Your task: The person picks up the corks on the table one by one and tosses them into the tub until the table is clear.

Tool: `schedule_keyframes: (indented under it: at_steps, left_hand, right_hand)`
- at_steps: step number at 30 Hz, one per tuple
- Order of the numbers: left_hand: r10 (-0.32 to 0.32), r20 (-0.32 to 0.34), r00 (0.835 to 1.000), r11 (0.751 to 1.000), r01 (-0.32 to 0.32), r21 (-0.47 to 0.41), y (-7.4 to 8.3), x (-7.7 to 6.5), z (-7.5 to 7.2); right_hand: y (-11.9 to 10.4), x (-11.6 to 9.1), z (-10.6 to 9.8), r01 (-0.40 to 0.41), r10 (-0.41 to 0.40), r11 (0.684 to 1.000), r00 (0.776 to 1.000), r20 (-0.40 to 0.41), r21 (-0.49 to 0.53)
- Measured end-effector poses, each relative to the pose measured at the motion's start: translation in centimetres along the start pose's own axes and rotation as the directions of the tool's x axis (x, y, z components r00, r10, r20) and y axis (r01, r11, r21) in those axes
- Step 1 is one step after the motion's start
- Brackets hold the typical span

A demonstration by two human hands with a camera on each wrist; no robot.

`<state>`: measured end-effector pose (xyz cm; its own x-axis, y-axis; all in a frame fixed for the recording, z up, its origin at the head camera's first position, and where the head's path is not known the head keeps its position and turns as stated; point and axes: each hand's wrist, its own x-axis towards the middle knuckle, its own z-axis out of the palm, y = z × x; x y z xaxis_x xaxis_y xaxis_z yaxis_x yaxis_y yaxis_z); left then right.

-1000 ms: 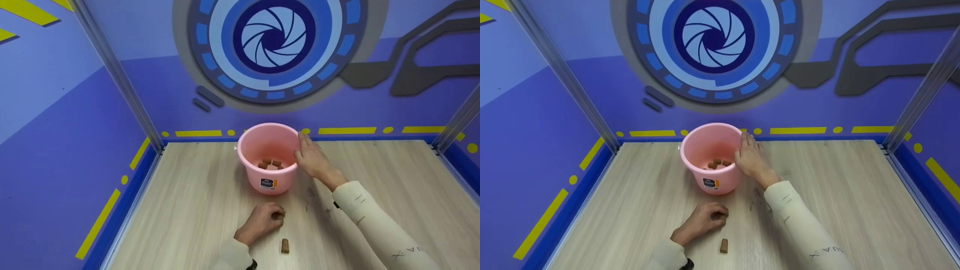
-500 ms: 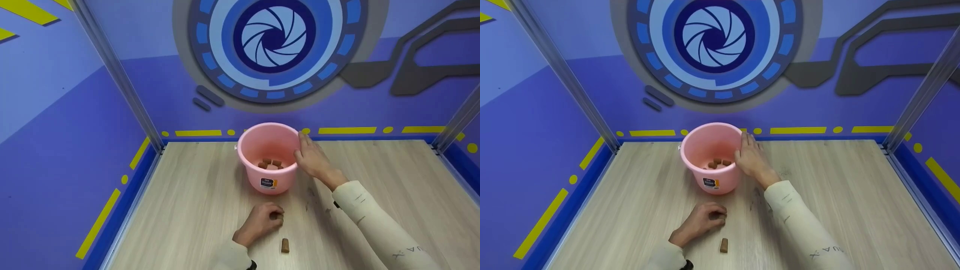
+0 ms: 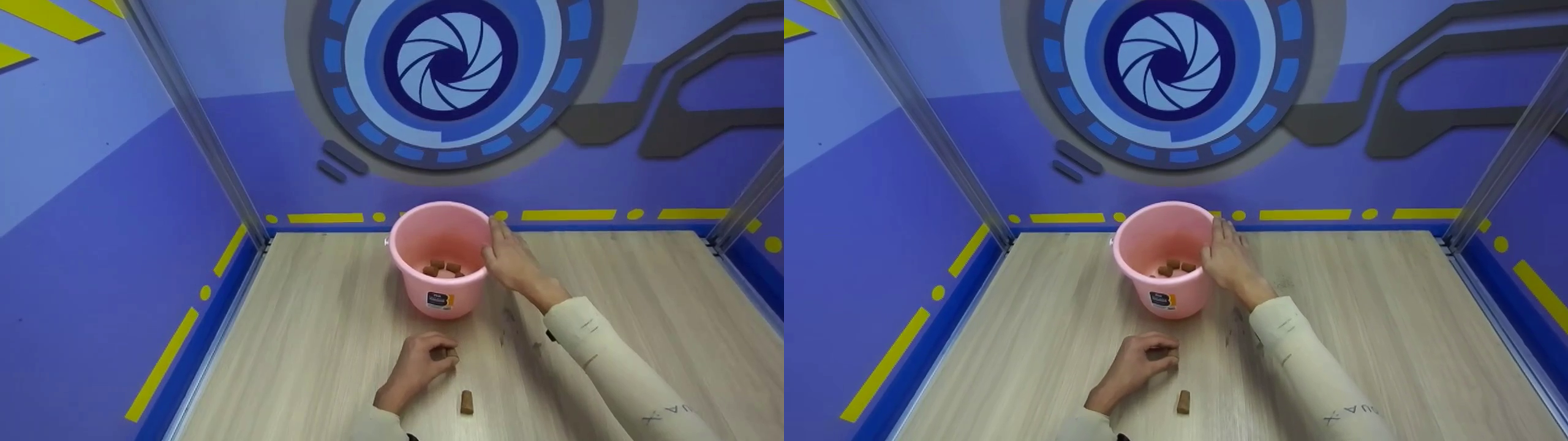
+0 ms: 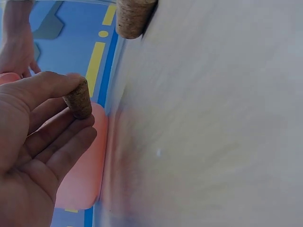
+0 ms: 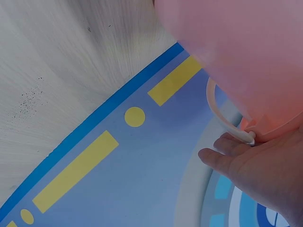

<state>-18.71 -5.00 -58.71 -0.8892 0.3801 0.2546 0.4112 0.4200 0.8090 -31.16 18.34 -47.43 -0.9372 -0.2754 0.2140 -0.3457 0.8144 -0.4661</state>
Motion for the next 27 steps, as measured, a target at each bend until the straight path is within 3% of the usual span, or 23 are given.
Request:
schedule_keyframes:
  at_steps: [15,27]
  left_hand:
    - [-0.051,-0.201,0.978,0.988,0.02,-0.154,1.5,-0.3,-1.5]
    - [-0.02,-0.305,0.952,0.993,-0.018,-0.119,2.6,0.1,-2.6]
  right_hand:
    - [0.1,0.1,0.0,-0.006,0.006,1.0,1.0,0.004,-0.005]
    - [-0.1,0.0,-0.2,-0.012,0.012,1.0,1.0,0.017,0.004]
